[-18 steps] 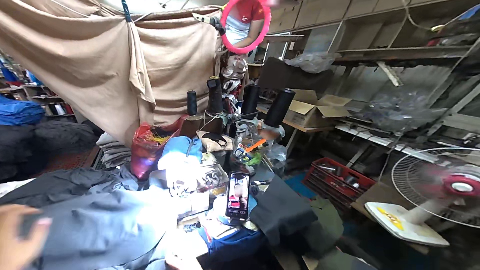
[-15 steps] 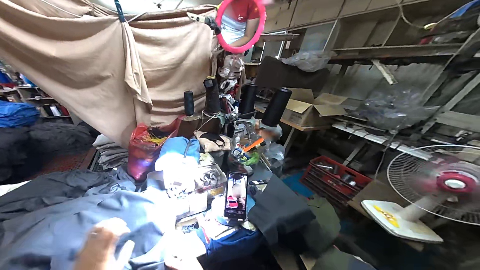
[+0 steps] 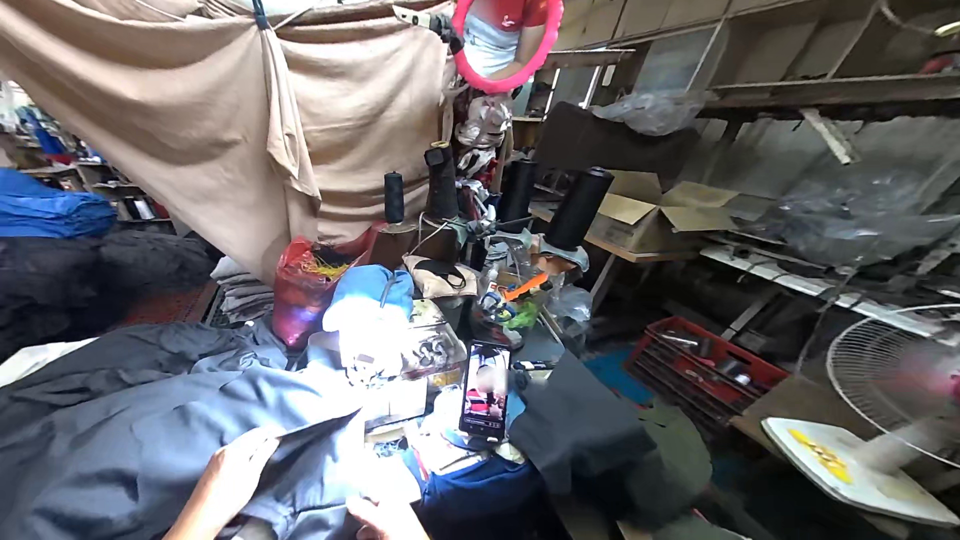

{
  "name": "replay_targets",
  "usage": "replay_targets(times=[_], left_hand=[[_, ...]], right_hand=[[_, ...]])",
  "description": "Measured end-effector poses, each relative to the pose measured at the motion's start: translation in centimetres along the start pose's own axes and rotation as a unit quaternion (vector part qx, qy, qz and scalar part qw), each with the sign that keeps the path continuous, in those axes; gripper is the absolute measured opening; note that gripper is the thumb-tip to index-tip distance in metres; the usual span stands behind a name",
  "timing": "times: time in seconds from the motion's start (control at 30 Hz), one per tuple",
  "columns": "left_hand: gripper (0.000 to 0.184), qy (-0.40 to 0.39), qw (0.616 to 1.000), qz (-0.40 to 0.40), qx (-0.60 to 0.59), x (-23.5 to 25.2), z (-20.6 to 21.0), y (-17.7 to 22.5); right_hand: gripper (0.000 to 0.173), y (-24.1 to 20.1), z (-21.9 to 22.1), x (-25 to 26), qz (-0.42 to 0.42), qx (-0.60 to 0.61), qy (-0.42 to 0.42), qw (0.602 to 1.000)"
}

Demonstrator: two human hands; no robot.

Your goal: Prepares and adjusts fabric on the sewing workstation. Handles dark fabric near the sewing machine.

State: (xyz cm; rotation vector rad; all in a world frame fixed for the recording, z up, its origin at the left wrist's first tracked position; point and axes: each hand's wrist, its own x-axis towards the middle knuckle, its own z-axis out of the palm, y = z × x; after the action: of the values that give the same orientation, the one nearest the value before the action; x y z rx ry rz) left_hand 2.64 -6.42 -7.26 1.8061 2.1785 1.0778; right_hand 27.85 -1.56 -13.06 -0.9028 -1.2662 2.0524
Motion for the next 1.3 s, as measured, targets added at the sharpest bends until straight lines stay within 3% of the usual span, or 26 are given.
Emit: replay_targets(times=[0.07,0.17,0.27,0.4,0.53,0.63,0.7,0.77,1.07,1.17,1.23,1.3], left_hand=[[0.027,0.007,1.000,-0.017,-0.006,1.4,-1.7,1.7],[0.024,0.081,0.992,0.092,0.006,1.8,-2.5,2.8],[0.025,0.046,0.984,0.169,-0.020,-0.5,-2.1,5.7],[0.020,0.030,0.962,0.260,0.079,-5.0,1.9,7.4],[0.021,0.044,0.958,0.262,0.111,-6.6,5.0,5.9],[0.022,0.065,0.955,0.260,0.125,-5.5,5.6,6.2],[0.020,0.095,0.953,0.252,0.142,-3.9,6.3,6.7],[0.016,0.099,0.957,0.227,0.153,-2.2,6.7,7.3],[0.020,0.037,0.979,0.116,0.166,0.8,6.8,9.4],[0.027,-0.055,0.983,0.049,0.167,2.1,6.2,10.7],[0.038,-0.182,0.969,-0.037,0.162,4.4,5.1,12.4],[0.041,-0.205,0.965,-0.068,0.147,6.7,5.4,12.5]], right_hand=[[0.020,-0.1,-0.3,-0.2,0.001,-0.013,0.033,0.999],[0.028,0.0,-1.6,-0.4,-0.014,-0.009,0.050,0.999],[0.032,-0.1,-2.8,-0.6,-0.008,-0.023,0.047,0.999],[0.027,0.6,-3.2,-0.9,-0.003,-0.048,0.027,0.998],[0.024,1.0,-3.1,-1.1,-0.012,-0.051,0.036,0.998],[0.033,0.4,-3.0,-0.2,-0.029,-0.063,0.045,0.997],[0.028,-0.3,-3.0,1.2,-0.043,-0.062,0.056,0.996],[0.006,-1.3,-2.6,2.9,-0.061,-0.040,0.074,0.995],[0.009,-4.0,-1.7,5.4,-0.082,-0.025,0.097,0.992],[0.007,-4.1,-1.5,5.9,-0.078,-0.032,0.114,0.990],[0.006,-4.6,-1.3,6.4,-0.085,-0.031,0.119,0.989],[0.009,-5.1,-1.1,7.0,-0.081,-0.034,0.115,0.989]])
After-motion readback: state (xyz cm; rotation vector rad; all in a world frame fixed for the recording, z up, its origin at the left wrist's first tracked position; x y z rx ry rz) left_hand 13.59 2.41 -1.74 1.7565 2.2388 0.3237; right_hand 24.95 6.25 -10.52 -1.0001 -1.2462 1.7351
